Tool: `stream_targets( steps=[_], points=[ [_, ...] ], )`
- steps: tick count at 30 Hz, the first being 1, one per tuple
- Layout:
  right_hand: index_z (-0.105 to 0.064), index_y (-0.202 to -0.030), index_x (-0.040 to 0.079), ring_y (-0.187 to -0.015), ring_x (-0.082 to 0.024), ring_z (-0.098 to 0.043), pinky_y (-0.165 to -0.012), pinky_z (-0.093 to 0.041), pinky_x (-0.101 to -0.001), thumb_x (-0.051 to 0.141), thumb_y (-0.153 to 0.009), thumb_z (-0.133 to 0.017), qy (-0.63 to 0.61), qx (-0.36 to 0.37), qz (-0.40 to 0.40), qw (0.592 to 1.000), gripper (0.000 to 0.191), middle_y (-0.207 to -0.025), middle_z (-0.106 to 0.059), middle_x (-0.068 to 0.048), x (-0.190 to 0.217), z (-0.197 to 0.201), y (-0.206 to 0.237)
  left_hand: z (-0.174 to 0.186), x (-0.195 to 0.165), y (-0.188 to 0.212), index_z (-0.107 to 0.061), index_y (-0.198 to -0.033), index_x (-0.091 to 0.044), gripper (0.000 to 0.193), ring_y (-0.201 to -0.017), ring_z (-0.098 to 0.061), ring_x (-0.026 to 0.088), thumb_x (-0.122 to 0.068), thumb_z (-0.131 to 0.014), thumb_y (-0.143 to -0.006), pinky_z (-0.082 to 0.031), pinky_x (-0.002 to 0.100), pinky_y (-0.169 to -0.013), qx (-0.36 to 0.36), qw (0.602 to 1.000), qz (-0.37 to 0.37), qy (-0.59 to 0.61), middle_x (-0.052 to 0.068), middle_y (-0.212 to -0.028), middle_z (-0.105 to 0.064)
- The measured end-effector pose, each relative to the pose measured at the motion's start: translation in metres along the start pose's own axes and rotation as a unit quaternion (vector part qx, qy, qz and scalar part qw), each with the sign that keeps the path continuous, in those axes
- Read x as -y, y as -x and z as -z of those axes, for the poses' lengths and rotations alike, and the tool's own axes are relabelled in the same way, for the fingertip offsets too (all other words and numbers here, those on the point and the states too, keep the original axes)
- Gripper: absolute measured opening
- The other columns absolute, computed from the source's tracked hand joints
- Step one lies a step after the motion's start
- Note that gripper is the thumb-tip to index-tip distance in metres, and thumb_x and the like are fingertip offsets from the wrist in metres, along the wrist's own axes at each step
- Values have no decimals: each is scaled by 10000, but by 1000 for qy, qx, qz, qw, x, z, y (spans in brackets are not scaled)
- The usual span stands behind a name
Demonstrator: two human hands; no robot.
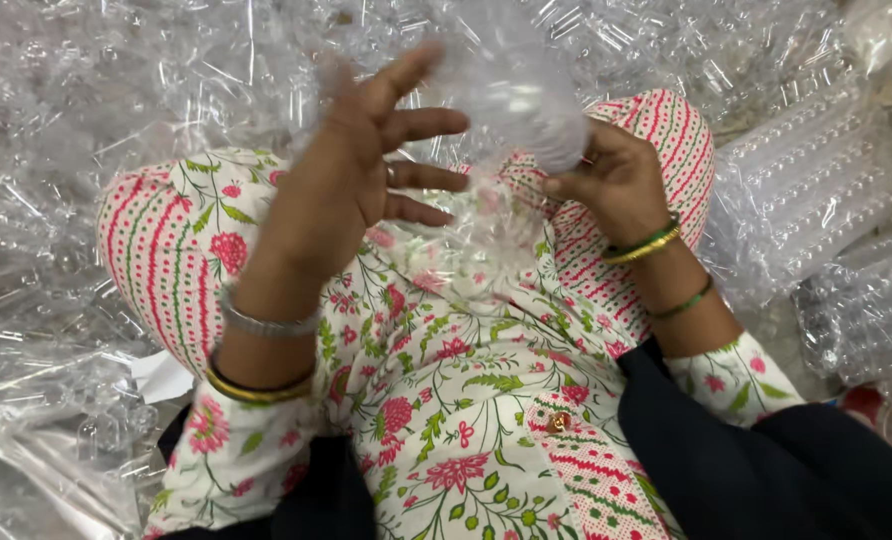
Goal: The person sits cross-legged on a floor covered with clear plastic sticks and counts sticks by hand, placing them into a clear plastic bag. They repeatedly gather sticks from the pile, insert them into the bag, and adjust the bag opening while filling it.
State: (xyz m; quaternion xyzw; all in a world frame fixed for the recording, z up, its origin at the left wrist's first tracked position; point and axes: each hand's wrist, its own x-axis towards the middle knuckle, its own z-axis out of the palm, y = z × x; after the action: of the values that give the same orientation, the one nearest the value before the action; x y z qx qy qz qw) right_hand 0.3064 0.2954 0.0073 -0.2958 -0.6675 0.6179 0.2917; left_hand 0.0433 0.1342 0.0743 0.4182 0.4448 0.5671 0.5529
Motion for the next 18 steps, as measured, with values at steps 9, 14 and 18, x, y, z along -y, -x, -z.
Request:
stream_targets(
  steps=[9, 14, 18],
  points=[
    [-694, -1255, -49, -1118, -202, -714, -1018, -613, -352, -69, -851, -841, 184, -89, 20, 979, 430, -1213, -730, -140, 18, 96, 75, -80, 25, 6, -482, -1383, 20, 590, -883, -708, 442, -252, -622, -879, -561, 513, -785, -72, 892, 41, -445, 291, -1026, -672],
    [-666, -1303, -45, -1175, -175, -693, -1006, -610, -340, -103, -799, -773, 236, -101, -29, 966, 518, -1283, -701, -124, 28, 113, 97, -85, 15, 19, -571, -1206, 37, 438, -857, -665, 503, 134, -509, -783, -579, 490, -708, -151, 886, -120, -421, 422, -1307, -517],
    [-704, -1287, -6, -1118, -182, -686, -956, -586, -337, -112, -790, -798, 311, -89, -40, 945, 517, -1255, -713, -120, 33, 109, 100, -89, 12, 28, -585, -919, 59, 124, -830, -664, 463, 82, -579, -798, -562, 506, -743, -72, 840, -93, -530, 359, -1086, -572]
  ],
)
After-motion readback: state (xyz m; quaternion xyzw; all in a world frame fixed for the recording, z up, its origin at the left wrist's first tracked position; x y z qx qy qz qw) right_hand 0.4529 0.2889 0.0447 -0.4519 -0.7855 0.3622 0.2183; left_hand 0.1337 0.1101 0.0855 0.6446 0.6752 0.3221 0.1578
